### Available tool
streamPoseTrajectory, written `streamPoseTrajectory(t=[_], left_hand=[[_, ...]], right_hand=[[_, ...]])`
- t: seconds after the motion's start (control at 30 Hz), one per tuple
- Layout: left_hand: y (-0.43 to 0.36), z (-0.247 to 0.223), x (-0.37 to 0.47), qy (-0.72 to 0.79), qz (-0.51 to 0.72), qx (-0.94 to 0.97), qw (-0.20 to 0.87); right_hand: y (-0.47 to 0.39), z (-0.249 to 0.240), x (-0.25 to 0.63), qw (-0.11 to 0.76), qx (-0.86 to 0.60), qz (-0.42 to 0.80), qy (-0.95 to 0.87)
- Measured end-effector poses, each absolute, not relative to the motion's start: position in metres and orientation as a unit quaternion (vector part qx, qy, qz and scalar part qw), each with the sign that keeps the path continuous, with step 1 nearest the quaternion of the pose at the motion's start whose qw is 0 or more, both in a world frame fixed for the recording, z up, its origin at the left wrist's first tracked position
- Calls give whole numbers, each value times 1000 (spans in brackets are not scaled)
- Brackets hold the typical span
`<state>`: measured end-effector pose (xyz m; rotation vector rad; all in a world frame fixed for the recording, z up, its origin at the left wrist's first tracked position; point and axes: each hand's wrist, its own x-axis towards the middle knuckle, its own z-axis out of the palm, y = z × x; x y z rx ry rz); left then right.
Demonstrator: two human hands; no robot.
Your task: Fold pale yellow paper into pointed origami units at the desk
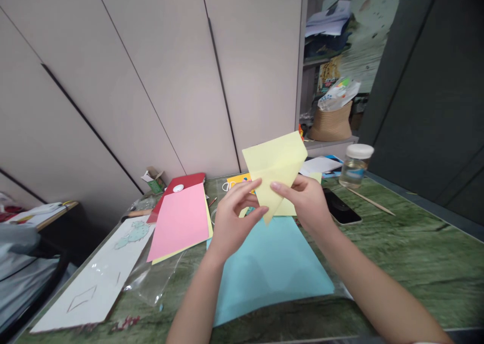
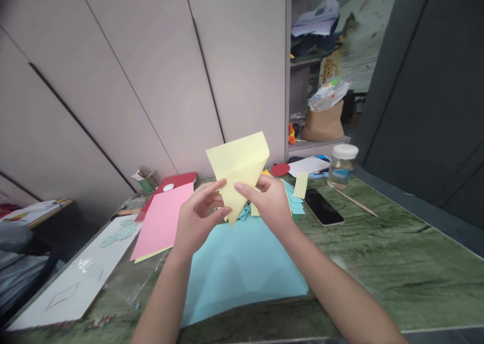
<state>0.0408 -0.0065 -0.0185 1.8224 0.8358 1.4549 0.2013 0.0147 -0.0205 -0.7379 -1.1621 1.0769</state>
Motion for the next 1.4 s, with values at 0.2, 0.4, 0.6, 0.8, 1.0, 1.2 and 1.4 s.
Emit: streamPoseTrajectory(t=[0.2, 0.4, 0.6, 0.8, 1.0, 1.2, 1.4], left_hand=[[-6, -20, 41, 295, 550, 719, 305], [-6, -20, 41, 288, 545, 727, 301], [-6, -19, 40, 283, 547, 731, 295], [-6, -20, 40, 275, 548, 731, 299], [-7, -19, 41, 272, 549, 732, 297], [-5, -21, 40, 269, 547, 733, 303], [-5, -21, 39, 268, 545, 735, 302]], right_hand=[[14, -20, 200, 641, -310, 493, -500], [15, -20, 200, 639, -300, 500, -501], [15, -20, 201, 631, -291, 507, -510], [14, -19, 201, 633, -291, 504, -511], [15, -19, 201, 635, -287, 505, -510], [16, -19, 202, 632, -293, 504, -511], [15, -18, 201, 633, -296, 499, -512]])
